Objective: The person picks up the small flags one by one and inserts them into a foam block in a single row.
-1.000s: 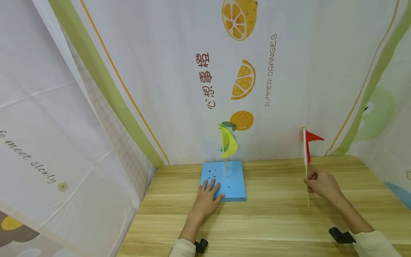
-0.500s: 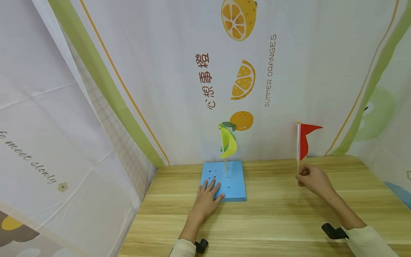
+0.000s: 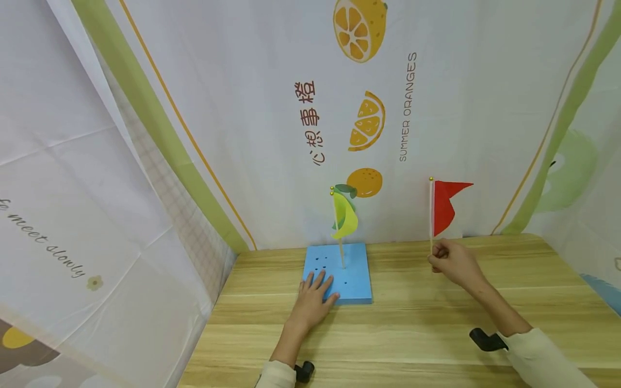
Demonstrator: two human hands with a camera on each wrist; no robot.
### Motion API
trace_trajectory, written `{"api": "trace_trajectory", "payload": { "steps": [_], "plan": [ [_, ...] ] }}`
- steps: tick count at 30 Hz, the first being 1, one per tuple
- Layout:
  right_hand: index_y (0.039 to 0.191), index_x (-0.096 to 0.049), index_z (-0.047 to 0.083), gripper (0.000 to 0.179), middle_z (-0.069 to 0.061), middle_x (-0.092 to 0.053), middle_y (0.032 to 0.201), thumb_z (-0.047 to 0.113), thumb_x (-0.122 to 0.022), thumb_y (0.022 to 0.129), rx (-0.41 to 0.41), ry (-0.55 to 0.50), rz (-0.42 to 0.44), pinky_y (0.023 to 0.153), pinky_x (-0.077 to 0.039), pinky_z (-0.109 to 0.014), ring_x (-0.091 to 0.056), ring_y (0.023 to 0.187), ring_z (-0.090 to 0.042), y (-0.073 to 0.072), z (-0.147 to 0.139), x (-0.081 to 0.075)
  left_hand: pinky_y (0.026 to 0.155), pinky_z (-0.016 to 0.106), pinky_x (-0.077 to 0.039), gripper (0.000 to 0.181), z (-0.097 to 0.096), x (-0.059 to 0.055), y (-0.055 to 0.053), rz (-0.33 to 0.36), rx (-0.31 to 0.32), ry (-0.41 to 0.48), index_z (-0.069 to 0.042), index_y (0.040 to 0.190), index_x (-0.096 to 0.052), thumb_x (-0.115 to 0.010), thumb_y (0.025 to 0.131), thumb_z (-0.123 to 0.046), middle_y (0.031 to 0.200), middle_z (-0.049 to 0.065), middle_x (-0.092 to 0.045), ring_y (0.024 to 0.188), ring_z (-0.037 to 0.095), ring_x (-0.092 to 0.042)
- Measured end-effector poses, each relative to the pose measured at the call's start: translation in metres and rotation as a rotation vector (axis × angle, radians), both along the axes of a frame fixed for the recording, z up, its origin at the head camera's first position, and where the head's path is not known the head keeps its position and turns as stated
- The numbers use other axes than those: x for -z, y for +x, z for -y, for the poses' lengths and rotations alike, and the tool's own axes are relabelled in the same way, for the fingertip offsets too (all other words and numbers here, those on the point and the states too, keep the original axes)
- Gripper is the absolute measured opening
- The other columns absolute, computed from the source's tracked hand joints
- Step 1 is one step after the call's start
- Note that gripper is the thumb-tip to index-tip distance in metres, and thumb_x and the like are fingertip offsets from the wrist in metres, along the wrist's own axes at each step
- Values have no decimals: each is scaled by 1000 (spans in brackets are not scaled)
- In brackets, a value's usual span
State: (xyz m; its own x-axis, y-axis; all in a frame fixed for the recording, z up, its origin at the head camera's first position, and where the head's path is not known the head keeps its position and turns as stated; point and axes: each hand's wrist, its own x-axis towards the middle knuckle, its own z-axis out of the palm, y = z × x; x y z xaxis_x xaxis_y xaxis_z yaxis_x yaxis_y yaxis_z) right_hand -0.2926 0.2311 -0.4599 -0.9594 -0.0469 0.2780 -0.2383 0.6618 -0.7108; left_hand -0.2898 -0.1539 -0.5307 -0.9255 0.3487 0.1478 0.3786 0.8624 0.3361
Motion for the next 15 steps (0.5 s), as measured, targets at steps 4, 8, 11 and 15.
{"api": "trace_trajectory", "payload": {
  "steps": [4, 8, 11, 15],
  "plan": [
    [90, -57, 2, 5, -10, -64, 81, 6, -59, 90, -22, -5, -9, 56, -55, -23, -69, 68, -20, -6, 10, -3, 118, 65, -17, 60, 0, -1, 1, -7, 2, 2, -18, 150, -42, -48, 100, -51, 162, 10, -28, 150, 43, -17],
    [91, -59, 2, 6, -9, -65, 80, 7, -61, 90, -41, -5, -16, 55, -53, -23, -68, 67, -19, -10, 21, -6, 118, 65, -17, 60, 0, -1, 1, -2, -2, -11, -19, 151, -41, -47, 100, -51, 162, 9, -27, 150, 42, -17],
    [90, -59, 3, 6, -8, -66, 78, 8, -63, 90, -45, 6, -23, 53, -51, -24, -67, 66, -18, -12, 28, -9, 118, 66, -18, 60, 0, 0, 1, -5, 0, -14, -19, 151, -42, -47, 100, -51, 162, 10, -28, 150, 43, -17],
    [89, -59, 4, 8, -6, -66, 76, 9, -65, 89, -54, 7, -30, 52, -51, -24, -66, 65, -18, -13, 37, -12, 118, 66, -18, 60, -1, -1, 2, -3, 3, -7, -18, 151, -42, -47, 100, -51, 162, 10, -27, 150, 43, -17]
  ]
}}
